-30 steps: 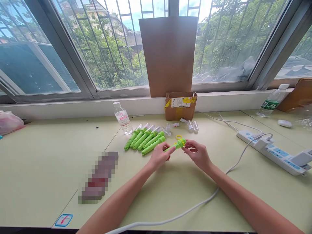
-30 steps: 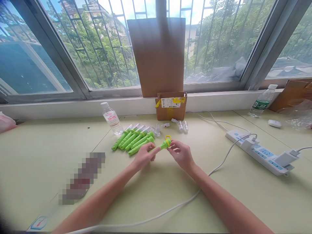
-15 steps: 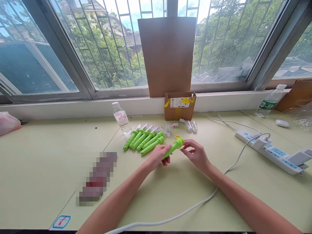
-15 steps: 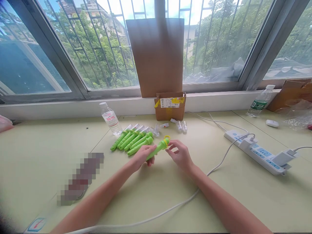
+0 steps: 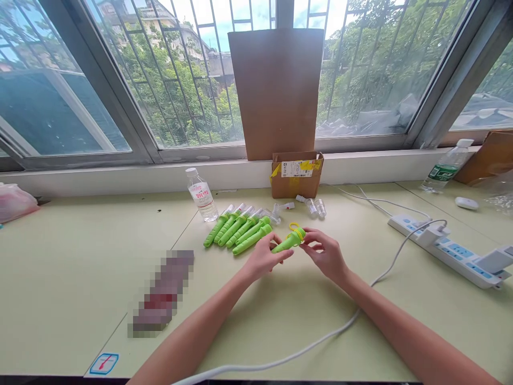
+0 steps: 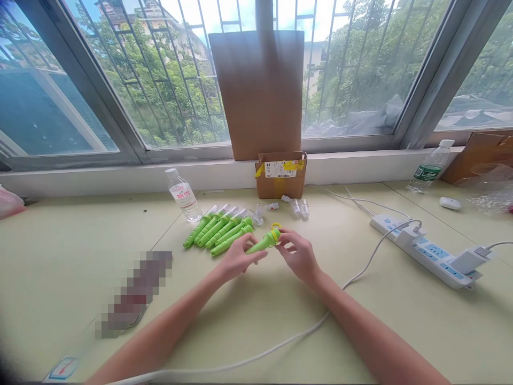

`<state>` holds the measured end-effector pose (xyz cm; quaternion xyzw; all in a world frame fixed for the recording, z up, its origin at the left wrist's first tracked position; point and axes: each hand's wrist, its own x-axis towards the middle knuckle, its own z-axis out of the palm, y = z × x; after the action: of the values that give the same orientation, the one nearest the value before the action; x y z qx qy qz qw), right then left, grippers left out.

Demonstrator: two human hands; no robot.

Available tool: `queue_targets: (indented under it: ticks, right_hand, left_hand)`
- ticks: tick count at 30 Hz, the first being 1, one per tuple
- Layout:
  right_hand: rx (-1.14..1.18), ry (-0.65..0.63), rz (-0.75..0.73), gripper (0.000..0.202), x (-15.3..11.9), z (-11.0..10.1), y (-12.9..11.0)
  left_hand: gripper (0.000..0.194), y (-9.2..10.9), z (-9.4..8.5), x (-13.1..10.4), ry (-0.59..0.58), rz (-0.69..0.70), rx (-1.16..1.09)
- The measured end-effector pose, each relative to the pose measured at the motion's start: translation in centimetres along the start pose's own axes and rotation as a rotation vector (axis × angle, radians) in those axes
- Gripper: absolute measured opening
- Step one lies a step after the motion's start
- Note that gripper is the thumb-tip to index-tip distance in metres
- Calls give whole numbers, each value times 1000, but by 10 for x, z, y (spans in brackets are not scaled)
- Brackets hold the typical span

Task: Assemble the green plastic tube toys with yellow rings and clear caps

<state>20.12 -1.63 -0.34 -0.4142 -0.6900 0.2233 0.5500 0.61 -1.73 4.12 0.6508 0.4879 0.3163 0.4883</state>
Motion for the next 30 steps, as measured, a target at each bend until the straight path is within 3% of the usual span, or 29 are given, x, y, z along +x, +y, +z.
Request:
queue_targets:
  ticks: [4, 11, 16, 23, 30]
  right_hand:
    - [-7, -16, 17, 12, 0, 1, -1]
    - [25, -46, 65, 14, 1, 4, -4]
    - [74, -69, 105, 15, 0, 5, -2]
    - [96, -67, 121, 17, 0, 5, 2]
    - [102, -66, 112, 19, 1, 4, -1]
  left_hand:
    - [33, -4, 2, 1, 51, 118, 29]
    - [32, -16, 5, 3, 205, 285, 379]
    - [36, -14, 5, 4, 151, 247, 297]
    - [40, -9, 5, 5, 20, 22, 16]
    - [44, -9, 2, 6, -70, -72, -157]
